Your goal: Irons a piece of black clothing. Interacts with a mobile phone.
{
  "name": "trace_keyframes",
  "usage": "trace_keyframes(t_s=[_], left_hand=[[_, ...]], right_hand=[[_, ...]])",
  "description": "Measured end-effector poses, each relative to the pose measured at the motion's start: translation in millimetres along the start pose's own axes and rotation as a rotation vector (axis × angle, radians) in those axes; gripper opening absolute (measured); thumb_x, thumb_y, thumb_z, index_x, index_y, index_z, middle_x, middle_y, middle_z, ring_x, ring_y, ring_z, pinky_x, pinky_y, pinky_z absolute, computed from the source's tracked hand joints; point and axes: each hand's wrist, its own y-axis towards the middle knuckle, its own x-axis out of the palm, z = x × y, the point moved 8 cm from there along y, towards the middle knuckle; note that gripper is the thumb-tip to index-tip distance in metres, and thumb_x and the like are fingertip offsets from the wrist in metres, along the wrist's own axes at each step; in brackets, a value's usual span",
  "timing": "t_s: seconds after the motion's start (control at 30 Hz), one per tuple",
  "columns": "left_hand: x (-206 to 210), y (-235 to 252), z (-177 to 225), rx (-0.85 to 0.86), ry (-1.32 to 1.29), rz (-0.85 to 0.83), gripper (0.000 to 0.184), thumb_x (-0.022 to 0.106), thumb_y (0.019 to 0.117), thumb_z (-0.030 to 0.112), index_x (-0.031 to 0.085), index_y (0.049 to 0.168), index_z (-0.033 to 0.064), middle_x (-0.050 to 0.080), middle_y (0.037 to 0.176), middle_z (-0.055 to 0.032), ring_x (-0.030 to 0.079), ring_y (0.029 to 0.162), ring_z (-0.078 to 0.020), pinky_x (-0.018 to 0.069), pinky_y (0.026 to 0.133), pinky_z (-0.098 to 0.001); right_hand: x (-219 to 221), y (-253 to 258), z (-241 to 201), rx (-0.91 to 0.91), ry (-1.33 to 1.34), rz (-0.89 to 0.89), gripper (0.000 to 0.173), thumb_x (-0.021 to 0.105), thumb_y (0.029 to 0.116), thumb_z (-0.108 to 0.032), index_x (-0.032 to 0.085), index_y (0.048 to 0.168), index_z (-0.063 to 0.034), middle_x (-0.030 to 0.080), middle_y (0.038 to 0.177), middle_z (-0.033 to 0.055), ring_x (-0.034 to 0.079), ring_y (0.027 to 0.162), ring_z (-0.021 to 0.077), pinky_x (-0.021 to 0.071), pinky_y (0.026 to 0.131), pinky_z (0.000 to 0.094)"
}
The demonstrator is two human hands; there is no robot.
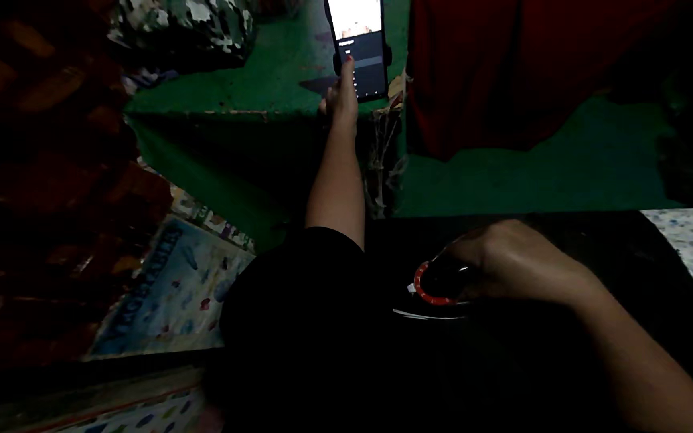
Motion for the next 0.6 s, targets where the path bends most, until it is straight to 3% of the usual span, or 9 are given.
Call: trace_keyframes(t_s=[0.1,0.23,0.37,0.6], left_hand=[[-1.9,-2.0,-1.5,-0.021,0.037,0.008,0.073,0.043,0.1006,0.066,0.058,0.141,0.0079,0.046,0.15,-0.0218,0.042,0.139,-0.0356,0.0355,0.109,-0.0589],[-2.9,-2.2,-3.6,-0.034,-0.003,0.011,0.077,0.045,0.1009,0.064,0.05,0.147,0.0026,0.044,0.152,-0.0244,0.041,0.141,-0.0359,0.0346,0.113,-0.0552],[-3.3,-1.8,-4.3,-0.061,0.046,0.061,0.076,0.048,0.0966,0.069,0.058,0.141,0.0087,0.044,0.151,-0.0226,0.04,0.139,-0.0368,0.034,0.107,-0.0613],[-3.4,-2.5,-3.0,-0.031,0.064,0.056,0.071,0.047,0.0991,0.066,0.06,0.14,0.0101,0.048,0.149,-0.0202,0.041,0.139,-0.0349,0.0333,0.109,-0.0602]], right_hand=[[-0.1,0.4,0.2,0.016,0.003,0.013,0.032,0.086,0.0767,-0.039,0.076,0.094,-0.0136,0.072,0.077,0.0029,0.071,0.073,0.0215,0.0554,0.064,0.0468],[-1.0,-0.3,-1.4,0.019,0.006,0.021,0.033,0.086,0.0764,-0.039,0.076,0.092,-0.0127,0.071,0.075,0.0032,0.069,0.071,0.0213,0.0541,0.063,0.0458],[0.2,0.4,-0.6,0.018,-0.002,0.014,0.032,0.086,0.0768,-0.04,0.075,0.091,-0.0136,0.07,0.074,0.0019,0.069,0.071,0.0194,0.0534,0.062,0.044],[-1.1,0.3,-0.5,0.017,-0.009,0.017,0.032,0.085,0.0764,-0.04,0.076,0.092,-0.0142,0.071,0.075,0.0012,0.069,0.071,0.0189,0.0539,0.062,0.0433]])
